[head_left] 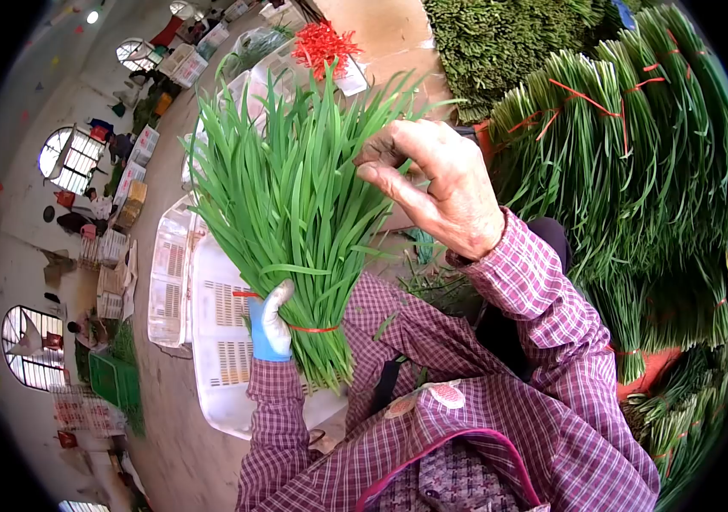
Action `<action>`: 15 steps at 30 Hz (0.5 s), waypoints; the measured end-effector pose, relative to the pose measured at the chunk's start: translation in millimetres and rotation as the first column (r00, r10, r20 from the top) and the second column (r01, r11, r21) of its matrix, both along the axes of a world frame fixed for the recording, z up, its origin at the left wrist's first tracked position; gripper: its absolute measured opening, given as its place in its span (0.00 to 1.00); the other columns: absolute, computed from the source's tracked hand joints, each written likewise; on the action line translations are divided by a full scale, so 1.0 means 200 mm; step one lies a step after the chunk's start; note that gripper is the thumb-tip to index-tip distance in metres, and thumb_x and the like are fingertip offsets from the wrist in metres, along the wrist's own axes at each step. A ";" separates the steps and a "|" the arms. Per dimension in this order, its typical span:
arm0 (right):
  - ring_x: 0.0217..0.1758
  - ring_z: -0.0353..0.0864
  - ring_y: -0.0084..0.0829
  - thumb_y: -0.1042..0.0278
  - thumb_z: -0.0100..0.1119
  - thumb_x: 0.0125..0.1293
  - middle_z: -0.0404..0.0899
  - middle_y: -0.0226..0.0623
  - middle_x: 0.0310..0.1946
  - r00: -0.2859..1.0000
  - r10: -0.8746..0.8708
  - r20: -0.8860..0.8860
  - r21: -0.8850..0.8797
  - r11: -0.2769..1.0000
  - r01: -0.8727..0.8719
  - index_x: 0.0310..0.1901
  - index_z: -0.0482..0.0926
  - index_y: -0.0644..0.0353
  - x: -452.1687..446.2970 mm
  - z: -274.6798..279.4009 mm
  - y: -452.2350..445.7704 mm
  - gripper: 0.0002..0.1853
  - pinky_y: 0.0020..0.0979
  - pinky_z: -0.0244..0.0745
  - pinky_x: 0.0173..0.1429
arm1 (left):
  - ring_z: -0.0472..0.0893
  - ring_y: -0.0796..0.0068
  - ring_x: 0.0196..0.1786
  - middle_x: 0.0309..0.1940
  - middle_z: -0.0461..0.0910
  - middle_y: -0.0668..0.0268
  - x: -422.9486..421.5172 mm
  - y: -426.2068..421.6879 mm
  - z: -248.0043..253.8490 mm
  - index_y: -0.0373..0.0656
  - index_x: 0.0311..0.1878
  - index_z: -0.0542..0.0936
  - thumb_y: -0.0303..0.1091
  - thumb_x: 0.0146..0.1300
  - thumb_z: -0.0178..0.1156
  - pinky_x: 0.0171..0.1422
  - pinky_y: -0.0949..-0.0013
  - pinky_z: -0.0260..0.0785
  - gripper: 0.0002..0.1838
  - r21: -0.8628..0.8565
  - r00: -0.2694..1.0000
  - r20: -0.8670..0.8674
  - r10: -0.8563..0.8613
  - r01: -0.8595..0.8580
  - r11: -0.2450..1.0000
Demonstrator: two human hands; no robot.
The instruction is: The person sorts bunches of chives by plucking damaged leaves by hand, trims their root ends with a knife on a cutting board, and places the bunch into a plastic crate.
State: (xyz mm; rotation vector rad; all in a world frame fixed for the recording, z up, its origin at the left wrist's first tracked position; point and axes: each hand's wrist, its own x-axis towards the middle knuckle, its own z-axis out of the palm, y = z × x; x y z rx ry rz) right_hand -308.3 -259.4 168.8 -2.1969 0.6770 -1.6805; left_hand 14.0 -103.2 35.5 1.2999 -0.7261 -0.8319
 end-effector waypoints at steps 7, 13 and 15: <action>0.37 0.75 0.38 0.63 0.62 0.60 0.75 0.33 0.29 0.980 -0.158 -0.123 -0.107 0.984 0.145 0.34 0.76 0.54 0.09 0.00 0.04 0.07 0.37 0.71 0.43 | 0.77 0.62 0.60 0.55 0.78 0.52 -0.09 -0.04 0.07 0.32 0.54 0.76 0.37 0.71 0.47 0.70 0.58 0.65 0.19 0.038 0.995 0.103 -0.016 0.012 0.999; 0.35 0.80 0.43 0.51 0.60 0.63 0.79 0.40 0.32 0.976 0.089 -0.200 0.361 0.932 -0.011 0.41 0.77 0.61 0.03 -0.23 0.22 0.18 0.39 0.75 0.42 | 0.72 0.62 0.65 0.59 0.75 0.52 -0.07 -0.17 0.08 0.30 0.60 0.72 0.38 0.73 0.42 0.74 0.59 0.59 0.23 -0.029 0.995 0.088 -0.047 0.050 0.998; 0.43 0.82 0.47 0.42 0.59 0.63 0.82 0.46 0.40 0.956 0.189 -0.225 0.481 0.875 -0.060 0.51 0.75 0.65 0.12 -0.46 0.27 0.30 0.41 0.76 0.50 | 0.77 0.66 0.57 0.55 0.77 0.56 -0.27 -0.23 0.34 0.32 0.58 0.73 0.34 0.66 0.55 0.64 0.63 0.69 0.20 -0.039 0.997 0.029 -0.072 0.073 0.997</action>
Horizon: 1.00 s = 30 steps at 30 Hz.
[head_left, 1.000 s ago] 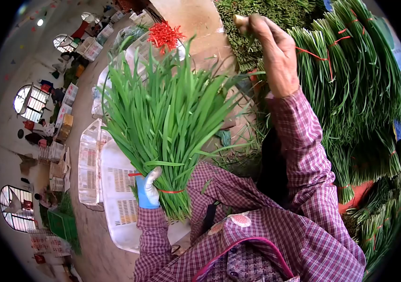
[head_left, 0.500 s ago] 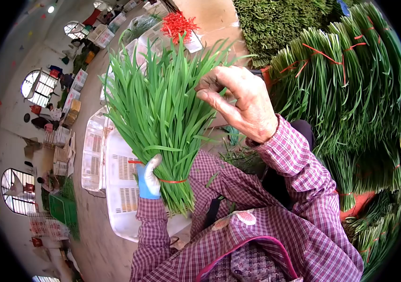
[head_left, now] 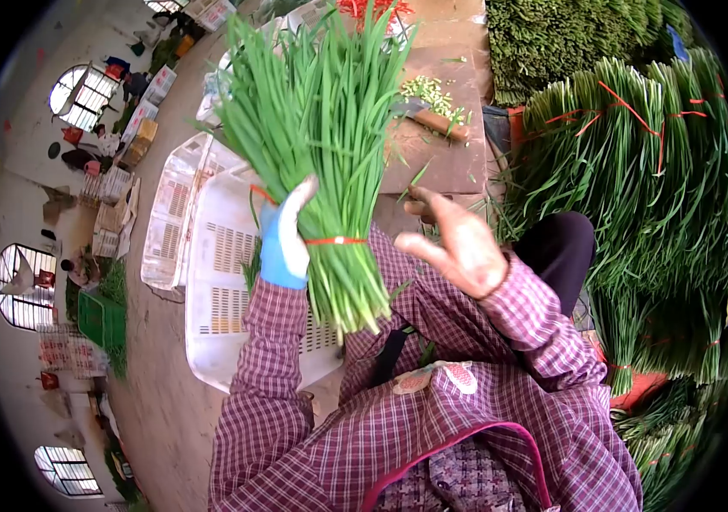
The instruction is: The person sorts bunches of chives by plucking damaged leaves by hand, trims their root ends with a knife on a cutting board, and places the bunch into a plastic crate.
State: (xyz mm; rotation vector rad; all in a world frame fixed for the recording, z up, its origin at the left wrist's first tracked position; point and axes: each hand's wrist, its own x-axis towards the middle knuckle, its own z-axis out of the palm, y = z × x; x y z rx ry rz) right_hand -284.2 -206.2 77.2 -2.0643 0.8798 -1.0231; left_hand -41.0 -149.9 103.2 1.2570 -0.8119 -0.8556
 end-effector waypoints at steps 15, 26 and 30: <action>0.54 0.80 0.31 0.40 0.61 0.59 0.79 0.42 0.53 0.376 0.093 0.922 0.323 0.351 -0.879 0.63 0.69 0.66 0.10 -0.44 -0.18 0.40 0.34 0.73 0.61 | 0.70 0.61 0.66 0.65 0.69 0.52 0.08 0.00 -0.04 0.33 0.68 0.63 0.66 0.59 0.57 0.70 0.55 0.61 0.47 0.256 0.700 -0.020 -0.714 0.694 0.673; 0.63 0.70 0.30 0.35 0.56 0.64 0.73 0.40 0.59 0.780 0.359 0.513 0.519 0.594 -0.615 0.67 0.64 0.66 0.10 -0.27 -0.08 0.43 0.31 0.62 0.65 | 0.75 0.66 0.60 0.60 0.74 0.59 -0.10 -0.14 -0.12 0.39 0.64 0.69 0.54 0.64 0.59 0.65 0.60 0.70 0.34 -0.101 0.898 -0.329 -0.292 0.274 0.956; 0.68 0.65 0.35 0.50 0.66 0.63 0.63 0.47 0.67 0.743 0.123 0.657 0.459 0.717 -0.525 0.71 0.50 0.67 0.17 -0.20 -0.14 0.46 0.39 0.60 0.72 | 0.77 0.70 0.57 0.57 0.76 0.61 0.07 -0.14 -0.26 0.37 0.61 0.72 0.37 0.63 0.60 0.64 0.62 0.71 0.24 -0.030 0.879 -0.436 -0.193 0.200 0.979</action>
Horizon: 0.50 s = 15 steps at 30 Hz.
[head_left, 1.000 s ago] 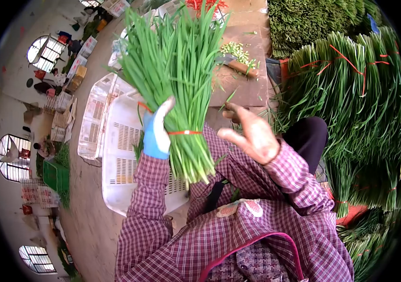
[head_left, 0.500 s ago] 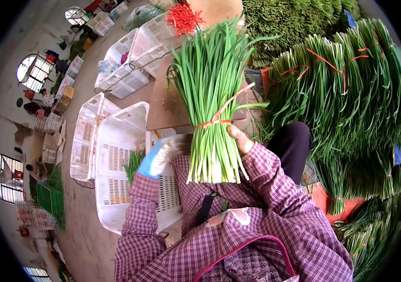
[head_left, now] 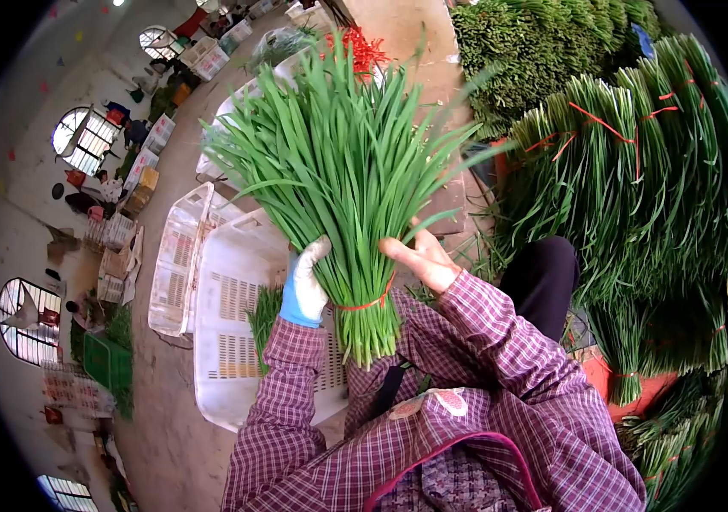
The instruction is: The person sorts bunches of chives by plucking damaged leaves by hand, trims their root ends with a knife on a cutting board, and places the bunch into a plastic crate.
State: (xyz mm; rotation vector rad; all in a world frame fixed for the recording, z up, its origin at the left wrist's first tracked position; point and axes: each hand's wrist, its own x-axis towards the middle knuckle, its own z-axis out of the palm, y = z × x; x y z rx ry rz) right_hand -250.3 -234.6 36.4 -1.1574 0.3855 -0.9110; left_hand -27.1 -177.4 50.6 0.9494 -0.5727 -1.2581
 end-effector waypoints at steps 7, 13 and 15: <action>0.45 0.82 0.28 0.68 0.65 0.60 0.82 0.39 0.42 0.987 -0.142 0.075 0.423 0.901 0.098 0.49 0.77 0.67 0.17 0.16 0.04 0.17 0.31 0.76 0.52 | 0.79 0.69 0.55 0.55 0.77 0.61 0.01 0.21 0.22 0.37 0.60 0.71 0.28 0.63 0.57 0.62 0.65 0.73 0.22 -0.022 0.983 0.185 0.014 -0.011 1.000; 0.49 0.80 0.32 0.68 0.64 0.61 0.81 0.40 0.48 0.977 -0.126 0.173 0.589 0.808 -0.001 0.53 0.75 0.68 0.30 -0.24 0.23 0.21 0.33 0.76 0.56 | 0.80 0.69 0.52 0.50 0.79 0.60 0.13 0.43 0.12 0.37 0.55 0.75 0.26 0.60 0.58 0.60 0.65 0.74 0.18 0.141 0.984 0.114 0.137 -0.153 0.978; 0.51 0.80 0.33 0.66 0.65 0.61 0.80 0.41 0.50 0.972 -0.086 0.221 0.570 0.820 -0.057 0.56 0.74 0.68 0.28 -0.29 0.27 0.24 0.34 0.75 0.57 | 0.80 0.69 0.51 0.49 0.79 0.60 0.12 0.47 0.11 0.36 0.55 0.74 0.26 0.60 0.59 0.60 0.66 0.74 0.19 0.144 0.974 0.180 0.134 -0.161 0.976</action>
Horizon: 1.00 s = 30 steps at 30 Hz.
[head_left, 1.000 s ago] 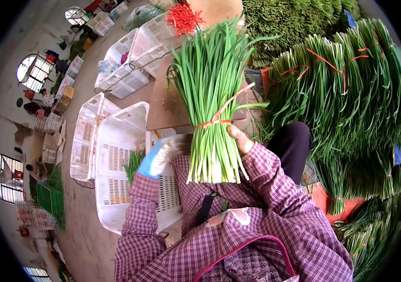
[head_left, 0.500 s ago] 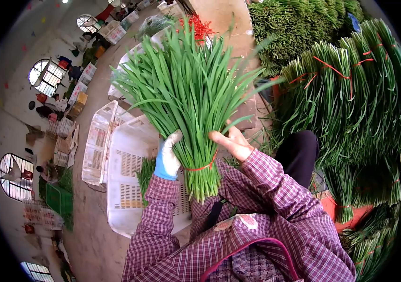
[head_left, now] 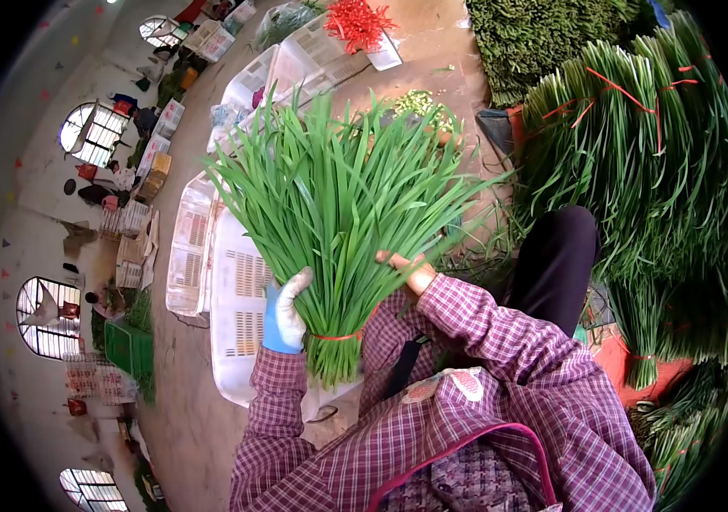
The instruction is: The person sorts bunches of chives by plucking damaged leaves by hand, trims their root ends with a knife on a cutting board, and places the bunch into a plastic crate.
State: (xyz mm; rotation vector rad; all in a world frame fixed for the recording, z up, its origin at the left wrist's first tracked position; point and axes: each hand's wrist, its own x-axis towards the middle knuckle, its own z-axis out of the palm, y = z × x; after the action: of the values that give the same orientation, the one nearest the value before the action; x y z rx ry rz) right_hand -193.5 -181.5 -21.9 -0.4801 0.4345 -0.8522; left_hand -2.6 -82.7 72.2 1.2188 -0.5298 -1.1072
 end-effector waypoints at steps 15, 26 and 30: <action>0.50 0.79 0.36 0.55 0.63 0.59 0.79 0.34 0.43 0.879 -0.433 -0.199 -0.968 -0.051 -0.245 0.49 0.78 0.53 -0.22 0.60 0.13 0.19 0.40 0.72 0.57 | 0.79 0.68 0.54 0.54 0.76 0.57 -0.17 0.16 -0.07 0.32 0.61 0.69 0.28 0.60 0.60 0.61 0.67 0.72 0.25 0.009 0.948 0.319 0.008 -0.012 1.000; 0.57 0.72 0.34 0.42 0.58 0.60 0.77 0.29 0.51 0.493 -0.782 -0.382 -0.789 -0.002 -0.615 0.56 0.77 0.48 -0.32 0.15 0.09 0.26 0.55 0.55 0.69 | 0.77 0.72 0.52 0.52 0.75 0.62 -0.33 0.23 -0.11 0.36 0.60 0.69 0.29 0.62 0.57 0.60 0.66 0.70 0.23 0.055 0.954 0.270 0.131 -0.151 0.987; 0.56 0.72 0.34 0.52 0.63 0.59 0.77 0.29 0.47 0.563 -0.757 -0.332 -0.851 -0.017 -0.524 0.51 0.79 0.50 -0.34 0.22 0.03 0.20 0.52 0.58 0.68 | 0.79 0.71 0.50 0.50 0.77 0.60 -0.38 0.22 -0.06 0.32 0.58 0.71 0.32 0.60 0.60 0.58 0.69 0.73 0.24 0.041 0.928 0.350 0.130 -0.154 0.987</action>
State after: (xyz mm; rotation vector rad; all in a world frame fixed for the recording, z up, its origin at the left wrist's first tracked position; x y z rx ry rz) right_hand -260.6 -175.8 22.3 -2.5437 0.6862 -1.0070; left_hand -79.2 -38.8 60.4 1.5006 -0.6630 -0.7944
